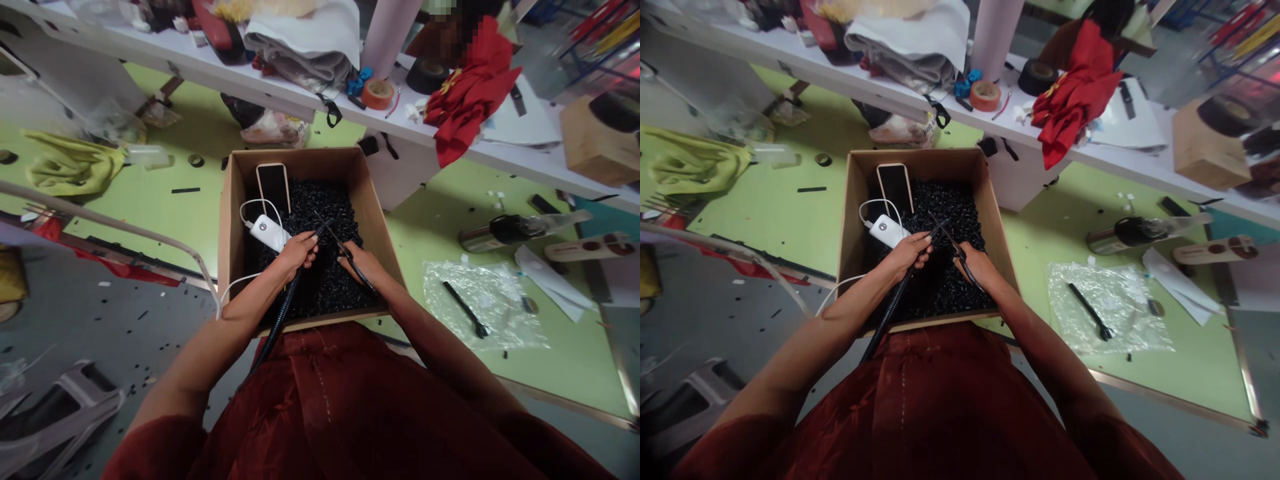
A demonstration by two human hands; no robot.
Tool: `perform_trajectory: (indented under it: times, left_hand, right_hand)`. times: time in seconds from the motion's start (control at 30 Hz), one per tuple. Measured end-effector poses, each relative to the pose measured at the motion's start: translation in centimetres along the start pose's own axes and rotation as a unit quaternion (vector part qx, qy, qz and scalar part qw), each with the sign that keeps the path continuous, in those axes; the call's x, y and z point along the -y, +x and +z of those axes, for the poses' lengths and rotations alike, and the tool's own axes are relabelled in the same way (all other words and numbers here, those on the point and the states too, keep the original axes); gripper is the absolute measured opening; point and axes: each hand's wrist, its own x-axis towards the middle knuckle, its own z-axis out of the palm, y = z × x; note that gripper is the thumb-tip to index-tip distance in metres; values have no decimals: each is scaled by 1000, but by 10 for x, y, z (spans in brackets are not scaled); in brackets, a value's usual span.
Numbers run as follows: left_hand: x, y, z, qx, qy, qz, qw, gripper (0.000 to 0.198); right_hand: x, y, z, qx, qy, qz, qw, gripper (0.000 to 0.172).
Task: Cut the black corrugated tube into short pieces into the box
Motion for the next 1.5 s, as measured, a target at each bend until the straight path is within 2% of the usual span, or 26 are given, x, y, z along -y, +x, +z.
perform_trajectory:
  times: [0.3,0.77,1.03,1.5]
  left_hand:
    - [-2,-3,1,0,-3,31,1000,12]
    - [-3,-4,2,2,8,33,999,9]
    - [-1,-4,2,9,3,20,1000,11]
    - [-2,-2,1,-5,17,26,1000,4]
  right_hand:
    - [1,3,-1,3,63,16,998,37]
    - [1,2,-7,8,83,20,996,42]
    - [-2,1,-6,-19,58,6,998,27]
    - [-1,0,-2,-56,4,-7,998,17]
